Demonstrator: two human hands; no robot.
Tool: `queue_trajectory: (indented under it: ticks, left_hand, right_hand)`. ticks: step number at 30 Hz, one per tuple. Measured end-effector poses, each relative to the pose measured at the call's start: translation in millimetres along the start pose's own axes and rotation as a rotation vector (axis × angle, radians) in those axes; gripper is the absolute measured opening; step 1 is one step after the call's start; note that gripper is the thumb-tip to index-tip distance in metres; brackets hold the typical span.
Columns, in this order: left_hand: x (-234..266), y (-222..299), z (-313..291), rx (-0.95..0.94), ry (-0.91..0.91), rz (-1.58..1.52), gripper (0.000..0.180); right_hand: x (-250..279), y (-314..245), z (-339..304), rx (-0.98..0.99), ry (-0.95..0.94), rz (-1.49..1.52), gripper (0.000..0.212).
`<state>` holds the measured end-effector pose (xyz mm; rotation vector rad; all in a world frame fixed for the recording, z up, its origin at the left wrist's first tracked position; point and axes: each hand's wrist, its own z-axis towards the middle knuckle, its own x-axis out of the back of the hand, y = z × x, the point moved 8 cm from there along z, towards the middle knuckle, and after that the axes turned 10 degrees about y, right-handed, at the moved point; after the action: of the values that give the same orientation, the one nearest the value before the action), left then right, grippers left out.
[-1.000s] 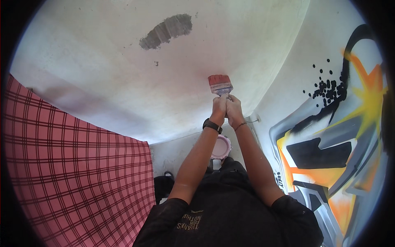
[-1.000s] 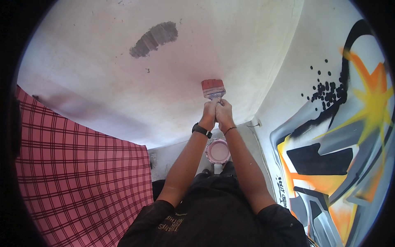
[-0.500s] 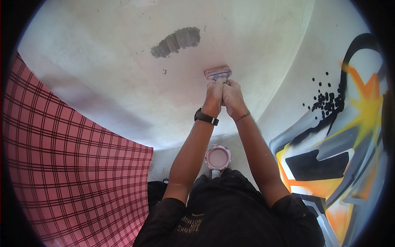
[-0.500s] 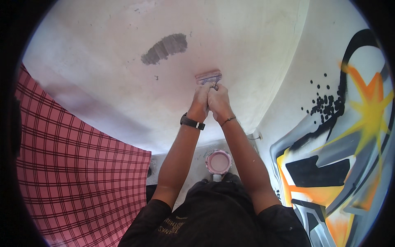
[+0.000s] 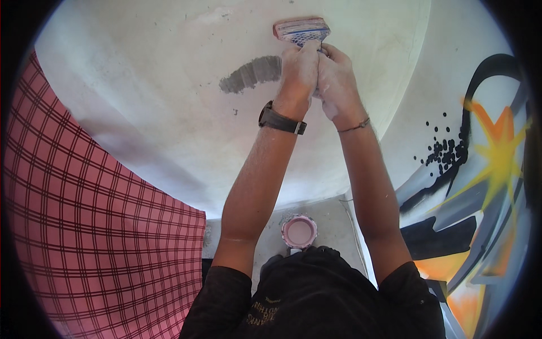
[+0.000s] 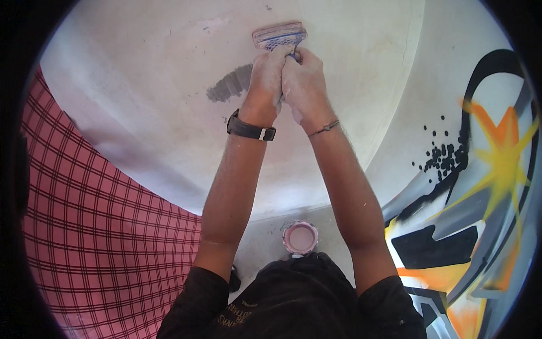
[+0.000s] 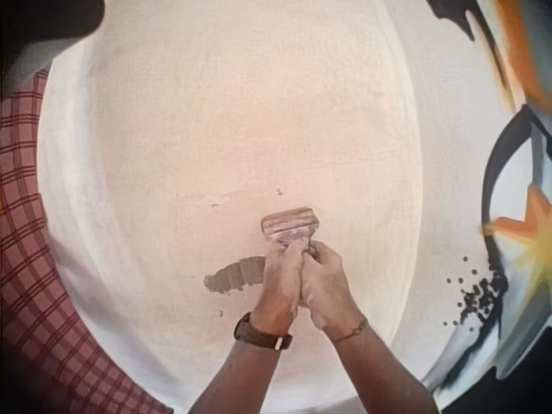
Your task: Painting or priming a section of the ceiling using a brush and paint from a bucket.
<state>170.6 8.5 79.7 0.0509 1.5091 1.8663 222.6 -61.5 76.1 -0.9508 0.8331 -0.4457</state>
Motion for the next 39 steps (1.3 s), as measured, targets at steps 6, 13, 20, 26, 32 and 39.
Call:
queue_trajectory:
  ticks: [6,13,20,26,32,39]
  left_hand:
    - [-20,30,6,-0.07,-0.019,0.014,0.022]
    - [-16,18,7,-0.12,-0.024,0.038,0.024]
    - [38,-94,-32,-0.14,0.08,0.198,0.026]
    - [119,-277,-116,0.346,0.22,0.213,0.04]
    - [154,-367,-196,0.731,0.412,0.125,0.039]
    - [121,-237,-112,0.439,0.244,0.049,0.035]
  right_hand:
    - [-7,-32,7,0.093,0.005,-0.023,0.027]
    - [-2,-21,5,0.083,-0.041,0.051,0.03]
    - [51,91,-32,-0.063,0.016,-0.011,0.028]
    - [139,250,-108,-0.465,0.157,-0.086,0.026]
    - [210,350,-169,-0.795,0.28,-0.263,0.02]
    - [106,232,-105,-0.457,0.157,-0.209,0.023]
